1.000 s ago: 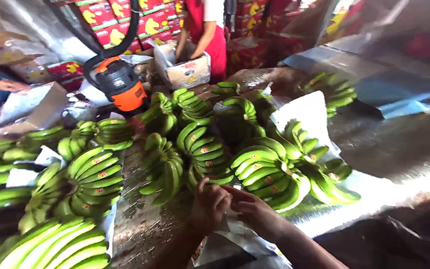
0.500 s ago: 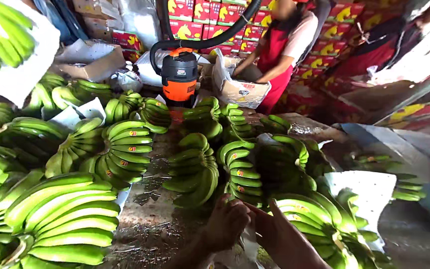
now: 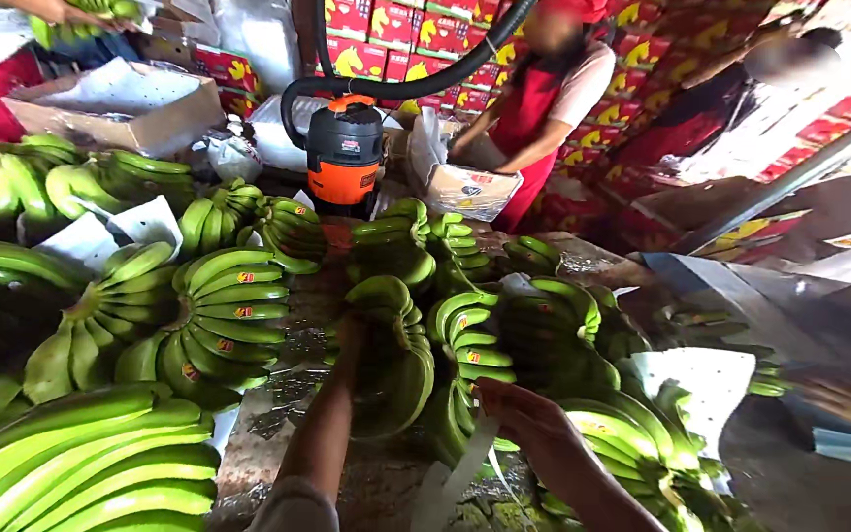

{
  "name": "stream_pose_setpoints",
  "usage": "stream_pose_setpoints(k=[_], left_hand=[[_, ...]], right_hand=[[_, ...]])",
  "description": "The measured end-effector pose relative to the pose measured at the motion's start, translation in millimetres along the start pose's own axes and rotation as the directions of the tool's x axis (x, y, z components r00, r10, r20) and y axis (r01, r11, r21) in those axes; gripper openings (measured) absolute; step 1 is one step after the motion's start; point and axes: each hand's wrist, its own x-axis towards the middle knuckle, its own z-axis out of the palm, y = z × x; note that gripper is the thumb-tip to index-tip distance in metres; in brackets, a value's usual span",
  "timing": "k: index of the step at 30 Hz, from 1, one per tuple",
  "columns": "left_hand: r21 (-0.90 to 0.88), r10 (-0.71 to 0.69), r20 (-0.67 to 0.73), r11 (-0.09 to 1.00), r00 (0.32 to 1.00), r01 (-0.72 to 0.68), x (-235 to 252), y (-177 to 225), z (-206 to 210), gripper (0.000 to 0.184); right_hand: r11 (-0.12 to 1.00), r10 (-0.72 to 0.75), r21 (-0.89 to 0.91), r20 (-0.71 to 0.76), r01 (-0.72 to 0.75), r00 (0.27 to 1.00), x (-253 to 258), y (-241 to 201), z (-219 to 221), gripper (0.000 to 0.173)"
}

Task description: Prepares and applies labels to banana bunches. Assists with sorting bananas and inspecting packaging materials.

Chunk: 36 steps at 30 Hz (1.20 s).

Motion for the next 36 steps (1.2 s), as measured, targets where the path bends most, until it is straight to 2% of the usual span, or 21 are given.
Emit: stream_pose_setpoints(k=[3, 4, 5, 6, 7, 9, 10, 11, 14, 17, 19, 21, 22, 23, 24, 26, 27, 28, 29, 31, 36], left_hand=[[0.230, -0.047, -0.067, 0.971, 0.997, 0.062, -10.7, 11.9, -2.0, 0.050], [0.272, -0.007, -0.082, 0.962, 0.997, 0.029, -18.2, 14.7, -3.2, 0.051], [0.254, 0.104, -0.074, 0.964, 0.992, -0.083, -32.0, 20.9, -6.1, 0.048], [0.174, 0.274, -0.052, 0.949, 0.960, -0.262, -48.0, 25.3, -6.7, 0.039], [0.055, 0.453, -0.010, 0.890, 0.891, -0.452, -68.2, 28.6, -4.4, 0.029], [-0.157, 0.740, 0.103, 0.672, 0.664, -0.724, -111.7, 33.2, 6.5, 0.015], [-0.175, 0.822, 0.156, 0.568, 0.547, -0.804, -127.8, 34.1, 13.7, 0.015], [-0.133, 0.864, 0.182, 0.494, 0.469, -0.859, -141.4, 35.2, 20.1, 0.017], [0.106, 0.932, 0.120, 0.330, 0.341, -0.938, -158.7, 31.0, 32.9, 0.009], [0.259, 0.975, -0.011, 0.216, 0.221, -0.942, -163.4, 17.1, 43.3, 0.010], [0.313, 0.978, -0.093, 0.206, 0.186, -0.927, -168.1, 6.3, 48.5, 0.014], [0.316, 0.978, -0.139, 0.194, 0.157, -0.929, -166.2, -6.0, 53.9, 0.014], [0.271, 0.972, -0.148, 0.218, 0.183, -0.938, -163.9, -11.0, 54.3, 0.013], [0.187, 0.952, -0.153, 0.293, 0.267, -0.938, -161.4, -13.5, 51.5, 0.012], [0.060, 0.898, -0.153, 0.426, 0.413, -0.903, -158.5, -12.8, 44.3, 0.013], [-0.134, 0.617, -0.080, 0.771, 0.783, -0.622, -140.6, -3.0, 17.5, 0.019], [-0.161, 0.418, -0.011, 0.896, 0.908, -0.414, -121.8, 0.6, 3.0, 0.025], [-0.159, 0.243, 0.046, 0.959, 0.969, -0.233, -99.5, 0.0, -7.3, 0.031], [-0.149, 0.100, 0.092, 0.985, 0.991, -0.086, -78.5, -3.4, -13.2, 0.039], [-0.128, -0.029, 0.148, 0.991, 0.989, 0.048, -50.2, -12.1, -14.3, 0.047], [0.229, 0.047, 0.131, 0.970, 0.990, -0.076, -16.5, -27.6, 9.0, 0.066]], right_hand=[[0.997, 0.002, -0.078, -0.050, -0.006, 0.999, 3.3, -3.1, 8.5, 0.035], [0.995, 0.010, -0.094, -0.061, -0.016, 0.998, 3.9, -3.7, 10.4, 0.037], [0.994, 0.014, -0.108, -0.061, -0.021, 0.998, 5.3, -4.0, 11.0, 0.039], [0.992, 0.018, -0.125, -0.056, -0.025, 0.998, 7.1, -3.5, 11.2, 0.041], [0.988, 0.021, -0.154, -0.044, -0.028, 0.999, 8.1, -2.1, 11.4, 0.042], [0.969, 0.004, -0.247, 0.011, -0.001, 1.000, 8.3, -0.2, 11.4, 0.046], [0.955, -0.022, -0.293, 0.046, 0.035, 0.999, 8.7, 0.8, 11.4, 0.047], [0.935, -0.051, -0.346, 0.079, 0.076, 0.996, 9.2, 1.8, 11.8, 0.048], [0.835, -0.065, -0.534, 0.140, 0.131, 0.988, 10.2, 5.3, 12.7, 0.045], [0.818, -0.047, -0.563, 0.141, 0.119, 0.989, 7.1, 7.5, 14.9, 0.050], [0.919, 0.040, -0.395, 0.118, 0.010, 0.992, 4.5, 8.3, 18.8, 0.053], [0.984, 0.149, -0.115, 0.112, -0.136, 0.982, 3.7, 12.9, 20.6, 0.043], [0.982, 0.191, -0.011, 0.109, -0.191, 0.976, 3.9, 15.2, 21.1, 0.039], [0.974, 0.211, 0.062, 0.083, -0.217, 0.974, 5.1, 18.2, 21.6, 0.036], [0.967, 0.221, 0.120, 0.034, -0.223, 0.975, 7.5, 20.8, 22.0, 0.038], [0.961, 0.207, 0.209, -0.108, -0.182, 0.972, 13.7, 23.9, 21.9, 0.037], [0.959, 0.193, 0.235, -0.148, -0.155, 0.970, 15.9, 24.9, 20.0, 0.031], [0.959, 0.180, 0.248, -0.157, -0.138, 0.971, 16.6, 25.6, 18.1, 0.024], [0.959, 0.168, 0.255, -0.147, -0.127, 0.975, 16.9, 26.4, 16.8, 0.022], [0.964, 0.152, 0.236, -0.114, -0.122, 0.982, 16.4, 24.9, 17.2, 0.031], [0.984, 0.101, 0.152, -0.052, -0.093, 0.993, 15.6, 20.4, 14.7, 0.027]])
